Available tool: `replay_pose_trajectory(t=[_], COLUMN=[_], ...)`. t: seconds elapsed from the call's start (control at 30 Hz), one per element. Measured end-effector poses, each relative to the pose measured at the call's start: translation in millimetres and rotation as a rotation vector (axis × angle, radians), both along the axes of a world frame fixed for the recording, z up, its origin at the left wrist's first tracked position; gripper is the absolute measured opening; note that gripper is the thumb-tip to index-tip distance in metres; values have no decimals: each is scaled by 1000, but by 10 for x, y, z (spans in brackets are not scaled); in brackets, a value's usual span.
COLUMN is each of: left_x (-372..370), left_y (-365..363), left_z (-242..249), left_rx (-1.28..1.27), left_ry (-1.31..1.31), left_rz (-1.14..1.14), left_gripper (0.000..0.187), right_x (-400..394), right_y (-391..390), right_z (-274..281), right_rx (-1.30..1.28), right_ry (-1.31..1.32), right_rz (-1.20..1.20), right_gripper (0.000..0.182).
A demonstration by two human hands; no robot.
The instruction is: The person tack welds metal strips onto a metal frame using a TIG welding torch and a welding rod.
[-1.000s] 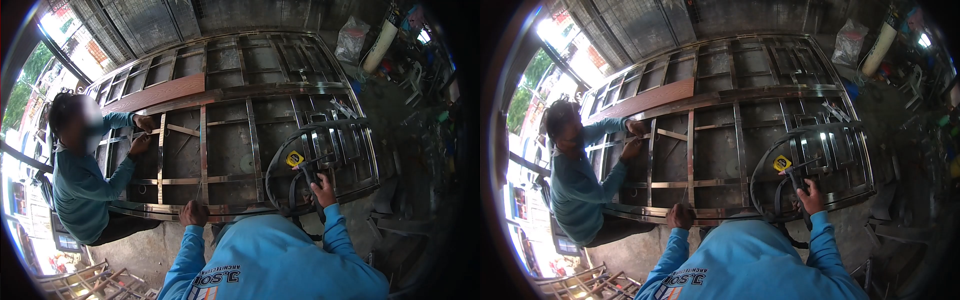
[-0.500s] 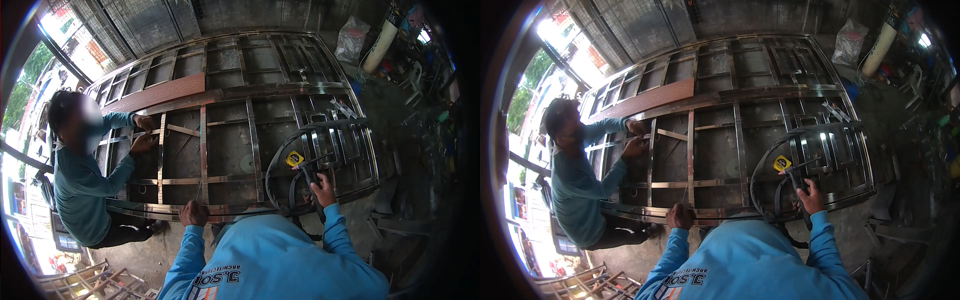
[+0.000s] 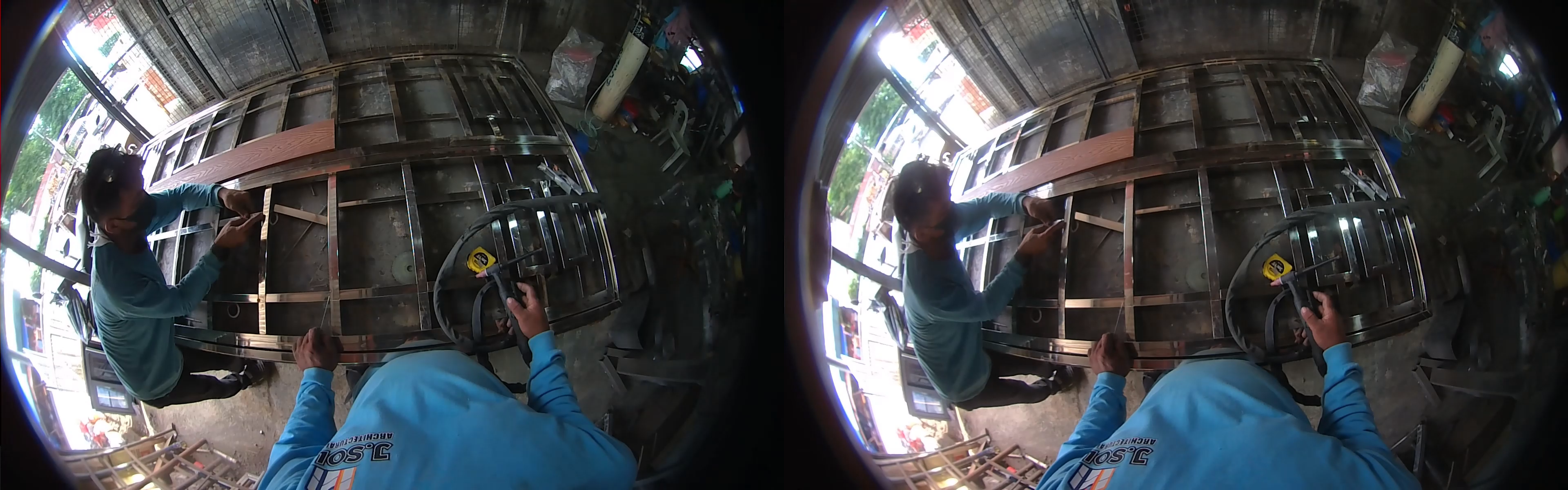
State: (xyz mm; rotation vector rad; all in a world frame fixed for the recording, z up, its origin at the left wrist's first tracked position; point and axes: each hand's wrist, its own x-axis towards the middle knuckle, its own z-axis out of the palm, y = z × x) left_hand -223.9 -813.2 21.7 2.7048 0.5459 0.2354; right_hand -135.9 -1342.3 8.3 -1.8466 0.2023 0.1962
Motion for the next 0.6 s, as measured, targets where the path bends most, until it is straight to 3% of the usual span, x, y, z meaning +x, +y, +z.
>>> replay_pose_trajectory(t=[0.13,0.3,0.43,0.6], left_x=[25,18,0,5], left_y=[-43,-38,-18,-23], left_z=[138,114,74,107], left_rx=[19,-8,-49,-19], left_ry=[67,40,46,45], left_rz=[-7,-9,-11,-11], left_gripper=[22,22,20,21], right_x=[7,36,24,16], right_y=[112,-51,132,93], right_z=[276,-107,347,242], right_rx=[79,-35,124,109], right_ry=[83,-26,111,88], right_rz=[-29,4,-43,-59], right_gripper=[67,64,61,62])
